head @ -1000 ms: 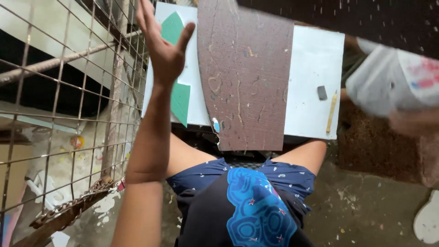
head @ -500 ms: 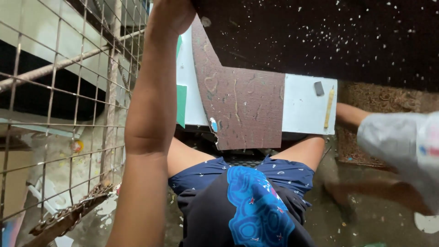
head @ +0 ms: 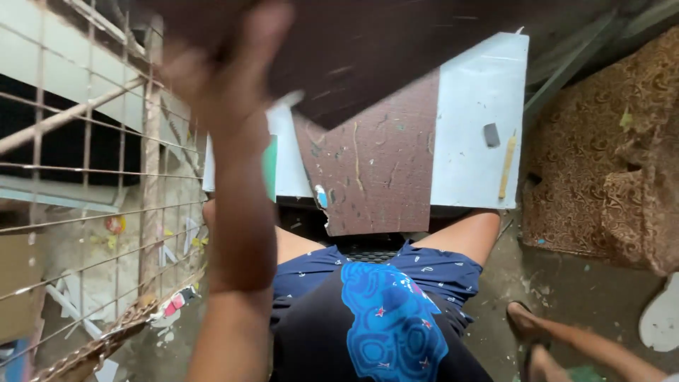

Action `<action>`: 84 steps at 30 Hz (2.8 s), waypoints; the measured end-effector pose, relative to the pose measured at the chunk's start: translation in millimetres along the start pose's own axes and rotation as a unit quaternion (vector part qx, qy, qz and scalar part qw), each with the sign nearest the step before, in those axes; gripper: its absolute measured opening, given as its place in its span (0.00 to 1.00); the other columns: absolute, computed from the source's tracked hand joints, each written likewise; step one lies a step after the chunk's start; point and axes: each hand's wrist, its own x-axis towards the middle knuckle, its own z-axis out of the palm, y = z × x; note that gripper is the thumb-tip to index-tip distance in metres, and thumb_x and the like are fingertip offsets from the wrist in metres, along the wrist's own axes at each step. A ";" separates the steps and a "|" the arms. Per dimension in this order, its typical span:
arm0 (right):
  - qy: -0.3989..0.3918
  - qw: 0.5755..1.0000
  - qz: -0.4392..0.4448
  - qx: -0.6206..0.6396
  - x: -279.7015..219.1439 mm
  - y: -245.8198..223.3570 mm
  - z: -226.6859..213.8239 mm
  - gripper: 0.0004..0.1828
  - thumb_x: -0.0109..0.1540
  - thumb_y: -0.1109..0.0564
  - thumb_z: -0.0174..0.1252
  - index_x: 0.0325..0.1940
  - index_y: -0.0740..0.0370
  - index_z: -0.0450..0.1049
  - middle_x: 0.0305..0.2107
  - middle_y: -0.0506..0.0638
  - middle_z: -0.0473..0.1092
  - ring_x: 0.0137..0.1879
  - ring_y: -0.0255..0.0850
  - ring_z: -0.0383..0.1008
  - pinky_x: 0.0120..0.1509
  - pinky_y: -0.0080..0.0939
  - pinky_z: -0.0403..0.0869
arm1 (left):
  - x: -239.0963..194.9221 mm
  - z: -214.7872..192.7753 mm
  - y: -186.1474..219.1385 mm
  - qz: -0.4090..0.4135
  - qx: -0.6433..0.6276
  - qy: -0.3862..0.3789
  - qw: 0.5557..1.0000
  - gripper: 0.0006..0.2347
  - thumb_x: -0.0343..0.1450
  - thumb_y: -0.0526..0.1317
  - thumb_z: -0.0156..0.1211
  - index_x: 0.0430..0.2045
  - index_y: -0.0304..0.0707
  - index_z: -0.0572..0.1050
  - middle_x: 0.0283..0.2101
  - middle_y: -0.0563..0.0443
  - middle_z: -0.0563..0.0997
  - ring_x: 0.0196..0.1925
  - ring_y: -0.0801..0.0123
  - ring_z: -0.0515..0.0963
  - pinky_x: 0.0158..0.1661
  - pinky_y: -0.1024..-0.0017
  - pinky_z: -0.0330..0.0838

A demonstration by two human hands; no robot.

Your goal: Cutting a large textured board into smaller sections using a utility knife

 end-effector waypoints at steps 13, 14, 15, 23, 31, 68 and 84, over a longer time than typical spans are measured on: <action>-0.114 0.986 0.122 -0.002 -121.1 267.8 71.4 0.04 0.67 0.57 0.60 0.44 0.58 0.74 0.35 0.46 0.75 0.42 0.37 0.75 0.49 0.40 0.76 | -86.0 -65.5 65.9 0.101 0.322 0.209 0.918 0.15 0.72 0.41 0.73 0.43 0.27 0.77 0.46 0.39 0.82 0.52 0.48 0.83 0.56 0.51 0.84; -0.140 0.963 0.228 -0.041 -140.4 275.5 76.9 0.09 0.65 0.49 0.65 0.37 0.51 0.72 0.34 0.43 0.72 0.42 0.35 0.71 0.48 0.39 0.72 | -87.7 -67.1 66.0 0.134 0.339 0.212 0.907 0.16 0.73 0.41 0.70 0.44 0.21 0.77 0.48 0.35 0.81 0.53 0.47 0.81 0.57 0.50 0.80; -0.138 0.962 0.231 -0.040 -150.5 267.4 77.7 0.09 0.65 0.49 0.65 0.37 0.51 0.72 0.34 0.43 0.72 0.42 0.35 0.71 0.48 0.39 0.72 | -94.2 -73.7 62.7 0.133 0.339 0.208 0.908 0.16 0.73 0.41 0.70 0.44 0.21 0.77 0.48 0.35 0.81 0.53 0.47 0.81 0.57 0.50 0.80; -0.172 0.926 0.301 -0.149 -214.0 277.0 70.5 0.13 0.63 0.46 0.63 0.32 0.51 0.68 0.26 0.43 0.69 0.34 0.37 0.68 0.44 0.43 0.68 | -148.2 -118.7 22.4 0.124 0.447 0.288 0.838 0.15 0.73 0.34 0.73 0.46 0.16 0.77 0.48 0.29 0.81 0.50 0.46 0.82 0.51 0.53 0.80; -0.202 0.910 0.328 -0.155 -226.4 286.6 69.4 0.15 0.62 0.45 0.65 0.34 0.53 0.68 0.27 0.46 0.73 0.33 0.39 0.73 0.44 0.43 0.71 | -173.8 -131.4 -29.1 0.081 0.451 0.363 0.811 0.13 0.71 0.35 0.72 0.42 0.21 0.78 0.45 0.31 0.83 0.47 0.50 0.84 0.49 0.58 0.82; -0.017 0.949 0.307 -0.066 -195.8 374.6 51.9 0.11 0.56 0.60 0.71 0.36 0.55 0.74 0.23 0.41 0.68 0.30 0.28 0.67 0.34 0.28 0.67 | -265.5 -159.5 -89.9 -0.126 0.416 0.235 0.870 0.15 0.73 0.35 0.71 0.46 0.19 0.75 0.45 0.29 0.81 0.54 0.57 0.78 0.54 0.55 0.70; 0.104 0.956 0.266 0.065 -144.0 417.8 19.2 0.19 0.54 0.67 0.72 0.35 0.51 0.68 0.26 0.41 0.67 0.34 0.31 0.71 0.41 0.30 0.69 | -336.7 -156.0 -134.6 -0.198 0.469 0.185 0.841 0.14 0.78 0.42 0.62 0.39 0.22 0.80 0.40 0.32 0.83 0.48 0.48 0.83 0.49 0.56 0.76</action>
